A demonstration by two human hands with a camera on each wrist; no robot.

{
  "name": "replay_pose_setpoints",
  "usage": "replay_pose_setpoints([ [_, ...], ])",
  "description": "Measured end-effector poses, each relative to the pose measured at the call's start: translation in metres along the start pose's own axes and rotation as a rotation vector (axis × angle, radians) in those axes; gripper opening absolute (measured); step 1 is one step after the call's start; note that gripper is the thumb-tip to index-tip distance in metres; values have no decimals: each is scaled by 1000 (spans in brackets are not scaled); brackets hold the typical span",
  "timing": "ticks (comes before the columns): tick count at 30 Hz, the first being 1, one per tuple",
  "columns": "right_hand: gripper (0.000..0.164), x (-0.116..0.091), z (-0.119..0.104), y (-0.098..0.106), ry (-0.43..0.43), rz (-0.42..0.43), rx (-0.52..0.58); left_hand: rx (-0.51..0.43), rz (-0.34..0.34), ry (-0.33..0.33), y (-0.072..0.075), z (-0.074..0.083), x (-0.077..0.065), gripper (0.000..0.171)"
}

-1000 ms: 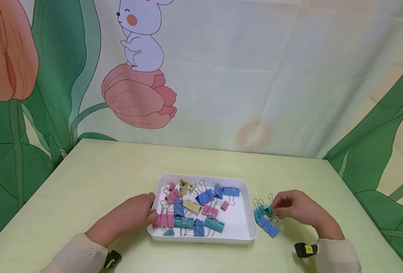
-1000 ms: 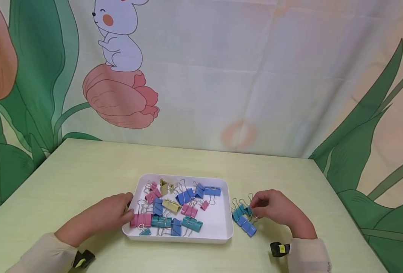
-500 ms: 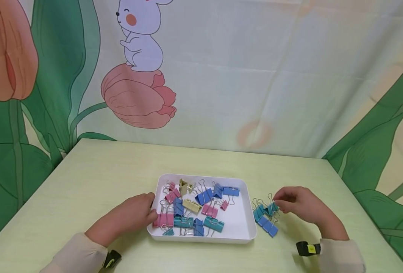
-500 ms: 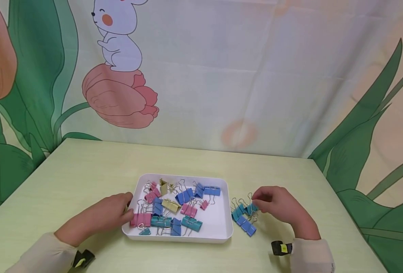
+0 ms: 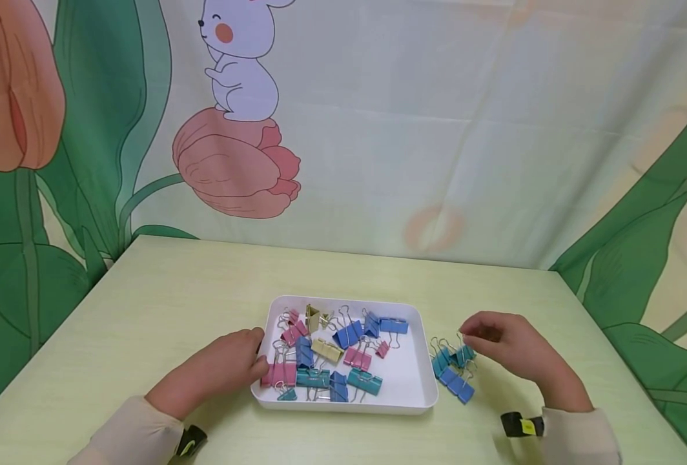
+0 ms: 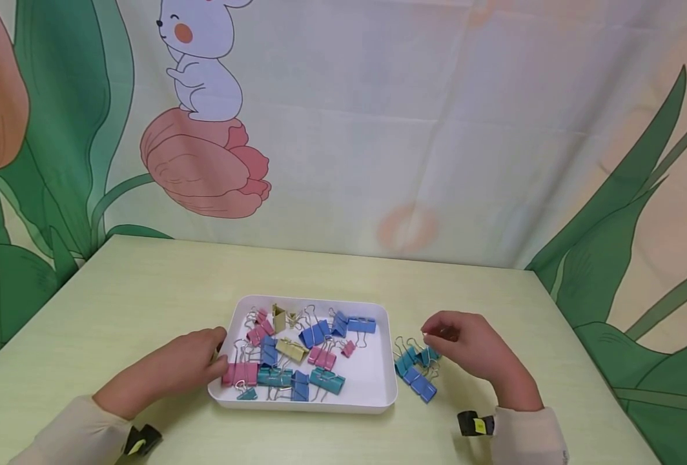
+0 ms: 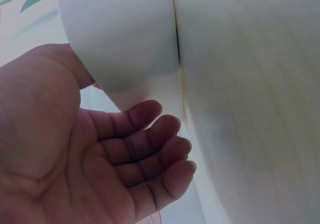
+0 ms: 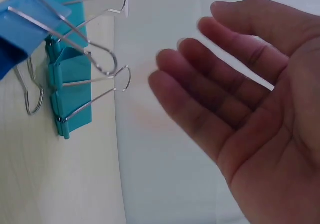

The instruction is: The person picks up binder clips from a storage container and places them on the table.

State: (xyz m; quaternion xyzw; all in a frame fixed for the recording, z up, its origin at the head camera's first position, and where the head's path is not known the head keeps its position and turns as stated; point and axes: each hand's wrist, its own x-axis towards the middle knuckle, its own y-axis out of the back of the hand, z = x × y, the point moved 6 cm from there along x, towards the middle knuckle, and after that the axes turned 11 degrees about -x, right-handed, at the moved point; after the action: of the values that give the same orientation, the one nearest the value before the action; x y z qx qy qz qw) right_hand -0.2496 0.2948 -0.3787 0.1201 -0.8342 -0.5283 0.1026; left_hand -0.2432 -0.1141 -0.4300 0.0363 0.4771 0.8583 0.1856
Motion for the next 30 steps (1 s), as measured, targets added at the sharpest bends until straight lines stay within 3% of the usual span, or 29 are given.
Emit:
replay_pose_setpoints([
  [5, 17, 0, -11, 1, 53, 29, 34, -3, 4, -9, 0, 1, -2, 20],
  [15, 27, -1, -35, 0, 246, 51, 108, -2, 11, -19, 1, 2, -3, 23],
  [22, 30, -1, -42, -4, 274, 55, 112, 7, 3, -9, 1, 2, -2, 25],
  [30, 33, 2, -55, -19, 325, 3, 179, 11, 0, 1, 0, 1, -1, 27],
])
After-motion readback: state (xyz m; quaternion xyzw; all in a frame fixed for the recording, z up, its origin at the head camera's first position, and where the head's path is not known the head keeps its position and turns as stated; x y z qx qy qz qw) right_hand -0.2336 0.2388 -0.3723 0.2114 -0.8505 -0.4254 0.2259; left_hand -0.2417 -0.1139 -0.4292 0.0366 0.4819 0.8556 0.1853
